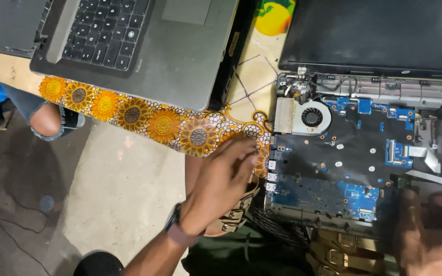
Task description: The person is working on the internal components of a disassembled laptop. They handle the motherboard, aligning it within the chassis and connecting various cables to the board. The person also adjusts the cooling fan and other internal parts by hand.
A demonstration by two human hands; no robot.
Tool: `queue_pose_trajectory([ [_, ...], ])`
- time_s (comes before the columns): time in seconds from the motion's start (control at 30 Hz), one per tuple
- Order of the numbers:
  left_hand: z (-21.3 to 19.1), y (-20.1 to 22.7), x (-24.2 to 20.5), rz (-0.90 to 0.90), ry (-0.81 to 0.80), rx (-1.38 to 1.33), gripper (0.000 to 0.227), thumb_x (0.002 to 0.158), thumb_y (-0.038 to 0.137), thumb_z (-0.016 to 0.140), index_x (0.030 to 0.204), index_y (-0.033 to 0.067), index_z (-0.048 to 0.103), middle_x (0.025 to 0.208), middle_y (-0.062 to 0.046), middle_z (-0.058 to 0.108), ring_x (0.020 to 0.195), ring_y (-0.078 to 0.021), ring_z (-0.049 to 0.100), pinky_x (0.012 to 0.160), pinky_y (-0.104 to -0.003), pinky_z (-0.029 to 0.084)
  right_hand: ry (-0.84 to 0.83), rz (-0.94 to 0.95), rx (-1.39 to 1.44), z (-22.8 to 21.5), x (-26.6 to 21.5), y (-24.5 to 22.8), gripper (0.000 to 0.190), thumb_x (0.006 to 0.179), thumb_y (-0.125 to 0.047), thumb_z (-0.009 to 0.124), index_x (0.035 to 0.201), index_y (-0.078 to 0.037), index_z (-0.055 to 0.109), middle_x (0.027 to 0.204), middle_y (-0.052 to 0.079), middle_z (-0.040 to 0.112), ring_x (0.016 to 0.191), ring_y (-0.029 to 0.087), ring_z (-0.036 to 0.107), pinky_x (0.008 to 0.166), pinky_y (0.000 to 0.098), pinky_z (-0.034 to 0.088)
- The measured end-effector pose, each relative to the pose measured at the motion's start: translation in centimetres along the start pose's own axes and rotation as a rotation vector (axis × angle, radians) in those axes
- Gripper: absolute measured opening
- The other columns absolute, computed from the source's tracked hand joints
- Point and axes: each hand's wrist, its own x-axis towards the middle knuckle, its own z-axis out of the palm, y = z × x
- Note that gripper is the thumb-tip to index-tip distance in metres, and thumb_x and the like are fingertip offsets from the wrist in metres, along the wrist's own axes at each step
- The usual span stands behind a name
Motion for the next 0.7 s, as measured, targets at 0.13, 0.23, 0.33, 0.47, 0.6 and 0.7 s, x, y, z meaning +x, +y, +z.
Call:
queue_pose_trajectory([
  [0.13,-1.7,0.6,-2.9,-0.029,0.206,0.113,0.036,0.1,0.021,0.059,0.128,0.0004,0.065,0.127,-0.016,0.068,0.119,-0.0293,0.064,0.1,-0.04,0.051,0.033,-0.052,-0.141,-0.1,-0.2,0.2,0.037,0.129,-0.018,0.077,0.136,0.004,0.047,0.1,0.015,0.055,0.085,0.02,0.052,0.073,0.0289,0.038],
  [0.23,-1.7,0.3,-5.7,-0.179,0.29,0.122,0.037,0.097,0.023,0.061,0.13,0.0071,0.068,0.11,-0.008,0.067,0.097,-0.0205,0.067,0.082,-0.032,0.053,0.019,0.015,-0.121,-0.3,-0.1,1.0,0.04,0.126,-0.026,0.077,0.138,-0.002,0.047,0.098,0.011,0.055,0.09,0.02,0.054,0.082,0.032,0.041],
  [0.33,1.1,0.7,-9.0,-0.173,0.407,0.086,0.024,0.098,0.023,0.059,0.108,0.0062,0.073,0.098,-0.008,0.066,0.096,-0.0213,0.067,0.085,-0.032,0.051,-0.005,-0.01,-0.015,-0.6,-0.3,0.7,0.035,0.124,-0.019,0.073,0.135,-0.005,0.043,0.112,0.013,0.058,0.105,0.019,0.059,0.095,0.0283,0.045],
  [0.47,5.6,3.2,-11.3,-0.559,0.093,-0.174,0.033,0.083,0.05,0.066,0.1,0.0237,0.074,0.095,0.005,0.071,0.093,-0.0121,0.07,0.082,-0.027,0.052,-0.012,-0.071,-0.01,-0.5,-0.4,1.2,0.027,0.124,-0.008,0.071,0.138,-0.002,0.049,0.126,0.014,0.06,0.115,0.021,0.058,0.106,0.0332,0.047],
  [0.6,6.2,3.3,-9.7,-0.863,-0.531,-0.083,0.083,0.076,0.084,0.047,0.133,0.023,0.046,0.137,-0.005,0.058,0.128,-0.0321,0.056,0.098,-0.046,0.043,-0.041,-0.104,0.271,0.9,-3.2,-6.1,0.042,0.109,-0.021,0.064,0.149,-0.015,0.051,0.16,0.012,0.05,0.139,0.023,0.058,0.119,0.0299,0.053],
  [0.7,6.2,2.0,-8.7,-0.845,-0.39,-0.376,0.057,0.087,0.053,0.063,0.126,0.0139,0.052,0.127,-0.003,0.07,0.125,-0.017,0.065,0.104,-0.033,0.044,-0.28,-0.316,-0.211,0.3,-2.1,-14.0,0.074,0.075,0.012,0.063,0.148,0.015,0.054,0.119,0.022,0.073,0.117,0.033,0.068,0.108,0.0375,0.053],
])
